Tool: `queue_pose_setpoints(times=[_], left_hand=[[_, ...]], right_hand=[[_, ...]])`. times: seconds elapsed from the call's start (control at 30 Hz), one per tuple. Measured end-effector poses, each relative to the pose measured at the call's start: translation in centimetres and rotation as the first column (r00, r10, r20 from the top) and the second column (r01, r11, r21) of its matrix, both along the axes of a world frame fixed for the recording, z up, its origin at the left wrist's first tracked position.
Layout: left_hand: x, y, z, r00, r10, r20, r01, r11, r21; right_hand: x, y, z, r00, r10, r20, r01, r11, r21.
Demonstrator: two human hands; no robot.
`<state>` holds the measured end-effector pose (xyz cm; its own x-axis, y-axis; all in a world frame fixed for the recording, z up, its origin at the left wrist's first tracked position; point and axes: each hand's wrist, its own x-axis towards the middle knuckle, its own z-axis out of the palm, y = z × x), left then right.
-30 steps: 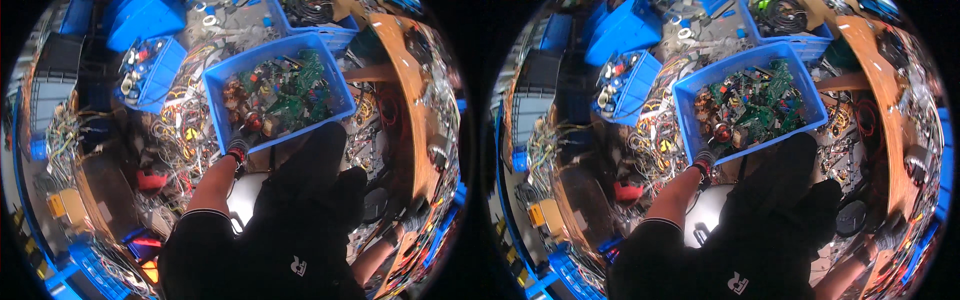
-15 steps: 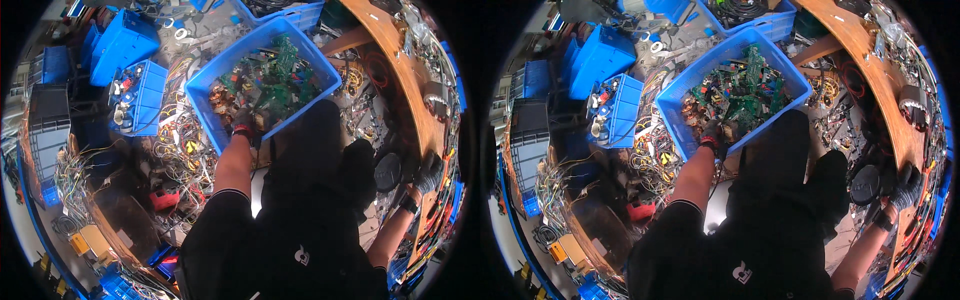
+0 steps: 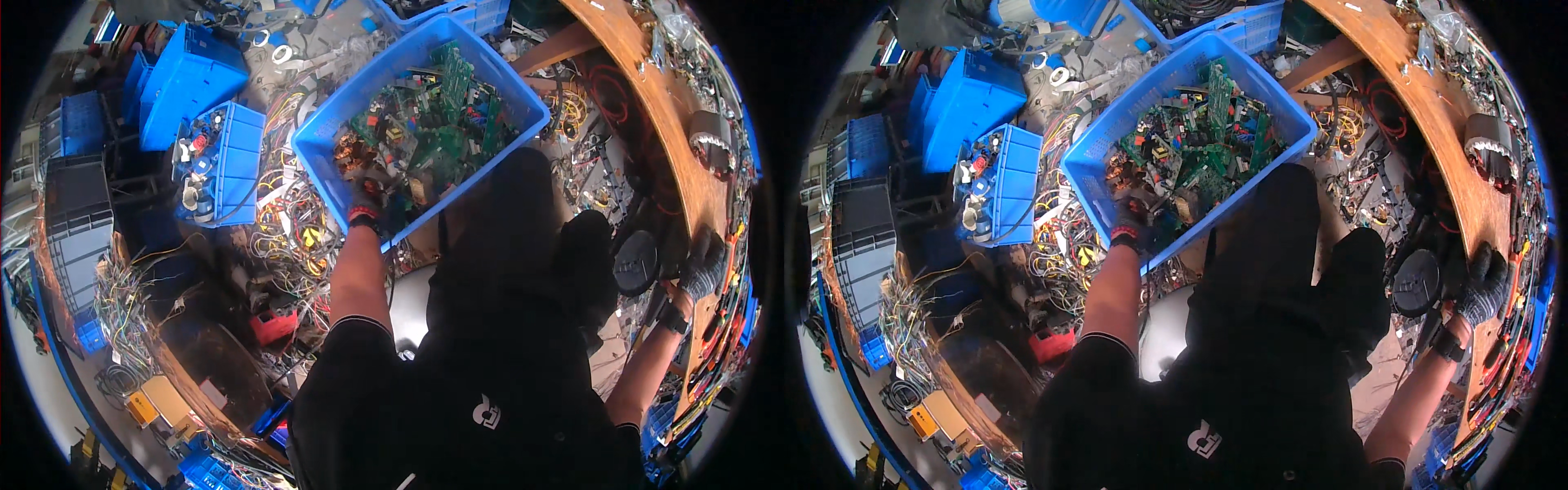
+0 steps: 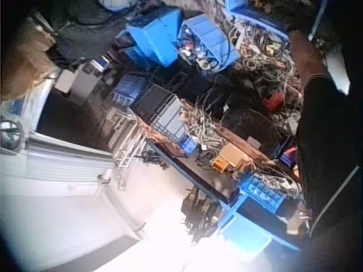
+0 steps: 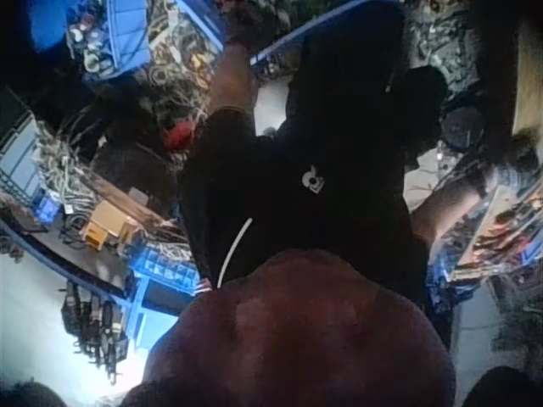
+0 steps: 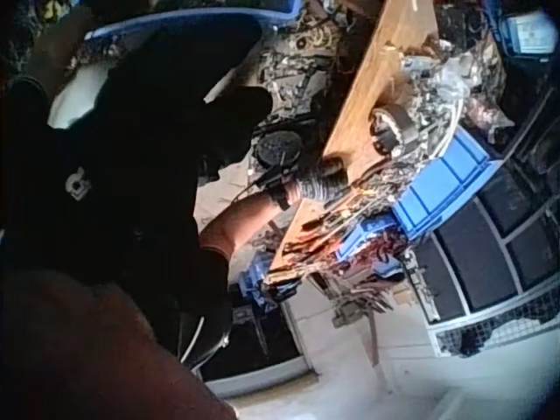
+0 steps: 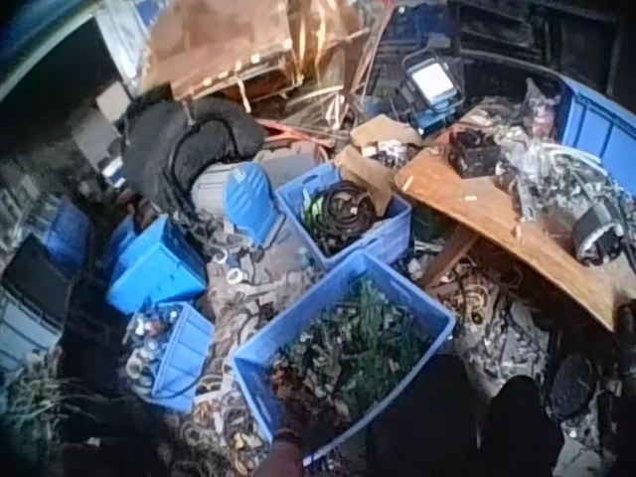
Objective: Sorting through bins of electronic components and dismantling a motor stator at a low workbench.
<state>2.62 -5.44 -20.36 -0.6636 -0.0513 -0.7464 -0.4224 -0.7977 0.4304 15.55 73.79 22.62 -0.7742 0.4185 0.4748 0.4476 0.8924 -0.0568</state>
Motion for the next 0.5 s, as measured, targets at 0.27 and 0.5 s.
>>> queue_pose_setpoints(times=[0.27, 0.5], left_hand=[[-3.2, -6.2, 1.9, 0.268, -0.121, 0.956, -0.105, -0.99, -0.096], [-7.1, -10.2, 6.8, 0.429, -0.42, 0.8, 0.188, -0.825, -0.533]], right_hand=[[-0.4, 0.0, 0.5, 0.997, -0.043, 0.069, 0.039, 0.997, 0.062], [-0.2, 1.1, 0.0, 0.992, -0.094, 0.09, 0.088, 0.994, 0.063]])
